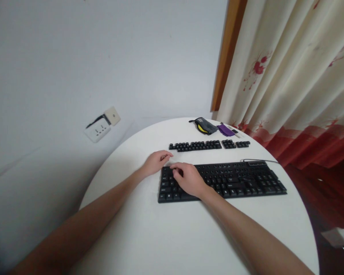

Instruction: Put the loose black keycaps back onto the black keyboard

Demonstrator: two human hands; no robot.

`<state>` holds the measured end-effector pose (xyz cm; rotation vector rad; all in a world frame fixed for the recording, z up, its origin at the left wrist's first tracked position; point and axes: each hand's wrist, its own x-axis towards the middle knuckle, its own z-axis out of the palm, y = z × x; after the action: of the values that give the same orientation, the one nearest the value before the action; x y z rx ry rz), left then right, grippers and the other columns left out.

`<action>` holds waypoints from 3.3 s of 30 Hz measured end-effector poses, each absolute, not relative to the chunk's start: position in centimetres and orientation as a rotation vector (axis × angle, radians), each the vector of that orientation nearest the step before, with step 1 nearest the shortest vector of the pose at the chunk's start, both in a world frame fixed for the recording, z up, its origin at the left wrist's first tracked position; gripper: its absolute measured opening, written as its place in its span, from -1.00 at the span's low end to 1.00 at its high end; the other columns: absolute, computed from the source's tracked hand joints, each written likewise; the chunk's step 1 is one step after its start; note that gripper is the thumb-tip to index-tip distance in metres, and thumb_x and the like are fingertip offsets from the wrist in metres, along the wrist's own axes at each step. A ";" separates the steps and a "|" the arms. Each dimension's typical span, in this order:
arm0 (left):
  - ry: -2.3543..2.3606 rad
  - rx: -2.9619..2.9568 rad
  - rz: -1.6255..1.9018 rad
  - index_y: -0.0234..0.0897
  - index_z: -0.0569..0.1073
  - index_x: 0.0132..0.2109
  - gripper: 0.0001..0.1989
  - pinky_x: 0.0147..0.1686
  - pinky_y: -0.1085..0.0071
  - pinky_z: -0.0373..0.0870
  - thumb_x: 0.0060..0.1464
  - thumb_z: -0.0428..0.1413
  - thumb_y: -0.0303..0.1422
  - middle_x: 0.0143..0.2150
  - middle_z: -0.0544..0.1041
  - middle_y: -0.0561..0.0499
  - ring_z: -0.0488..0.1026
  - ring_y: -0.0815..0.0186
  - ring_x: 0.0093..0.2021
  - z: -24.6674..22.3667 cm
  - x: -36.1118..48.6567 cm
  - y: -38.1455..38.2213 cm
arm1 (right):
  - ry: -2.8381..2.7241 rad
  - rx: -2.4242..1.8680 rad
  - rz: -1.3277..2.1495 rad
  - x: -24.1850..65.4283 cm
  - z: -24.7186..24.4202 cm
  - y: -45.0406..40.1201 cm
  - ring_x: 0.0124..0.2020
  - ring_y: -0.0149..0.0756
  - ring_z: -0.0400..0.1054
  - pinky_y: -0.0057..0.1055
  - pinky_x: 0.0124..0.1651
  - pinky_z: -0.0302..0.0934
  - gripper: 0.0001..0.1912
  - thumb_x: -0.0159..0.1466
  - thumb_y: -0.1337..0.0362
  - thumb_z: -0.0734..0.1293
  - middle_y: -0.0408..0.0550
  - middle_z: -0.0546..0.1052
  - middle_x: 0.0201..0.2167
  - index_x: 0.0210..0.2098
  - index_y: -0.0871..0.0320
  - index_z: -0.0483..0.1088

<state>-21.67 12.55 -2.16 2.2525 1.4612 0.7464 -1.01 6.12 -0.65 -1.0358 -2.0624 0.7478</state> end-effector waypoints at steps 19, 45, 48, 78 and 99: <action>1.734 2.279 0.469 -0.01 0.23 0.32 -0.54 0.07 0.23 0.35 0.34 -0.21 -0.25 0.19 0.47 -0.01 0.45 0.12 0.14 -0.5 -17.6 11.4 | -2.267 -1.697 -0.050 0.0 -0.9 9.5 0.00 0.00 0.16 -0.14 -0.01 0.10 -0.52 0.38 0.23 0.14 0.17 0.34 -0.01 0.27 0.11 0.19; 1.647 2.349 0.724 -0.17 0.51 0.10 -0.64 -0.01 0.32 0.41 0.17 0.05 -0.40 -0.02 0.48 -0.07 0.48 0.20 -0.07 -1.4 -17.6 11.2 | -2.254 -1.459 0.081 -0.1 -1.1 12.3 -0.13 -0.11 0.26 -0.26 -0.02 0.17 -0.79 0.29 0.37 0.29 0.11 0.46 -0.22 -0.25 0.19 0.59; 1.526 2.363 0.860 -0.22 0.58 -0.05 -0.73 0.05 0.33 0.39 0.16 0.08 -0.45 0.01 0.50 -0.05 0.47 0.23 -0.03 -1.7 -17.6 11.4 | -2.239 -1.429 0.164 0.3 -1.3 12.3 -0.13 -0.15 0.32 -0.31 -0.03 0.18 -0.84 0.27 0.38 0.33 0.06 0.50 -0.23 -0.27 0.16 0.59; 1.400 2.166 0.907 -0.23 0.61 -0.17 -0.84 -0.22 0.42 0.38 0.09 0.18 -0.42 -0.25 0.60 0.01 0.45 0.33 -0.32 -0.1 -18.2 10.3 | -2.146 -1.109 0.286 1.6 -0.9 8.8 -0.14 -0.18 0.32 -0.27 -0.03 0.24 -0.88 0.28 0.42 0.30 -0.01 0.50 -0.25 -0.22 0.14 0.46; 1.143 2.049 0.454 -0.29 0.65 -0.21 -0.83 -0.44 0.47 0.14 -0.01 0.28 -0.43 -0.44 0.45 0.07 0.26 0.40 -0.44 2.8 -18.8 7.2 | -2.099 -1.075 0.310 1.7 -1.7 9.1 -0.13 -0.14 0.34 -0.20 -0.01 0.27 -0.84 0.29 0.42 0.29 0.04 0.50 -0.23 -0.17 0.16 0.47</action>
<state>-18.81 7.19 2.79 2.0488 1.1427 0.4543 1.66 9.15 -1.75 -1.0755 -2.0986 0.3102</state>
